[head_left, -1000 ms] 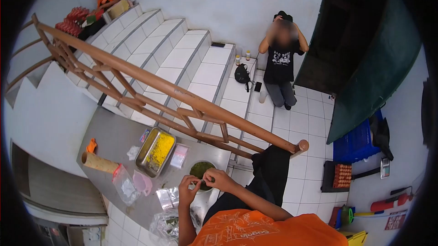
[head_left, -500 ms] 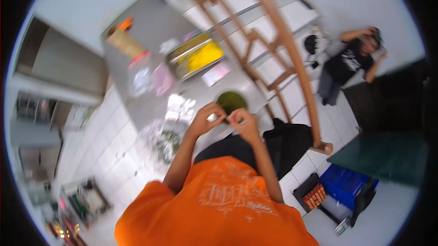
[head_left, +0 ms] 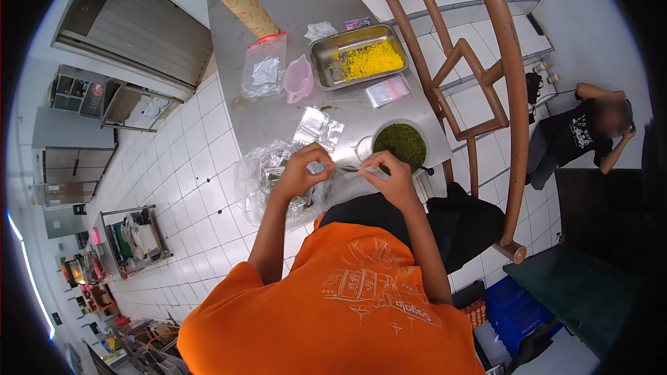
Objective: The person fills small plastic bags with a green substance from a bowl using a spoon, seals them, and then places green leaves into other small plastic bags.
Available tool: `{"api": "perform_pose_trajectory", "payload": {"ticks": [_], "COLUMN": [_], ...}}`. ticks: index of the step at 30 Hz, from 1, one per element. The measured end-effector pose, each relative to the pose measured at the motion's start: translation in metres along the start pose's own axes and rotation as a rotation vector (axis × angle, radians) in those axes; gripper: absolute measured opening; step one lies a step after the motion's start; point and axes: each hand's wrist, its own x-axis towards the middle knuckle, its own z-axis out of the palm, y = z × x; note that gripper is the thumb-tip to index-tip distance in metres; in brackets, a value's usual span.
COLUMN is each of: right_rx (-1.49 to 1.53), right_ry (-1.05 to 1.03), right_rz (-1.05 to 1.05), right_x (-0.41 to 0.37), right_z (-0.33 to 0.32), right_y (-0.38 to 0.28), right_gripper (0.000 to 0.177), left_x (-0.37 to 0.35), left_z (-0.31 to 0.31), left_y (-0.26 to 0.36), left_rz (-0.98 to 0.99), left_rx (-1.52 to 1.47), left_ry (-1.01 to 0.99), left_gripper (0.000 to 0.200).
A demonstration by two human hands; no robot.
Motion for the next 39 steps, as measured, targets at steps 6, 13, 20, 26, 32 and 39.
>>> {"api": "perform_pose_trajectory", "payload": {"ticks": [6,13,20,26,32,39], "right_rx": [0.023,-0.218,-0.251,-0.298,-0.284,-0.221], "right_ry": [0.012,-0.035,0.117,0.315,0.491,0.416], "right_rz": [0.091,0.366,0.358,0.534,0.586,0.503], "right_x": [-0.005,-0.032,-0.116,-0.186,-0.204,-0.168], "right_z": [-0.019,-0.055,-0.091,-0.134,-0.136,-0.125], "right_y": [0.006,0.015,0.023,0.014,0.010,0.002], "right_gripper": [0.017,0.014,0.022,0.024,0.022,0.022], "left_x": [-0.038,-0.004,0.109,0.125,0.118,0.109], "left_z": [-0.087,-0.068,0.030,0.060,0.047,0.011], "left_y": [0.000,-0.059,-0.154,-0.196,-0.229,-0.185], "left_rz": [-0.437,-0.669,-0.494,-0.483,-0.431,-0.445], "left_rx": [0.257,0.646,0.595,0.642,0.529,0.641], "left_ry": [-0.203,-0.146,0.201,0.247,0.427,0.468], "left_gripper": [0.022,0.048,0.053,0.036,0.031,0.038]}}
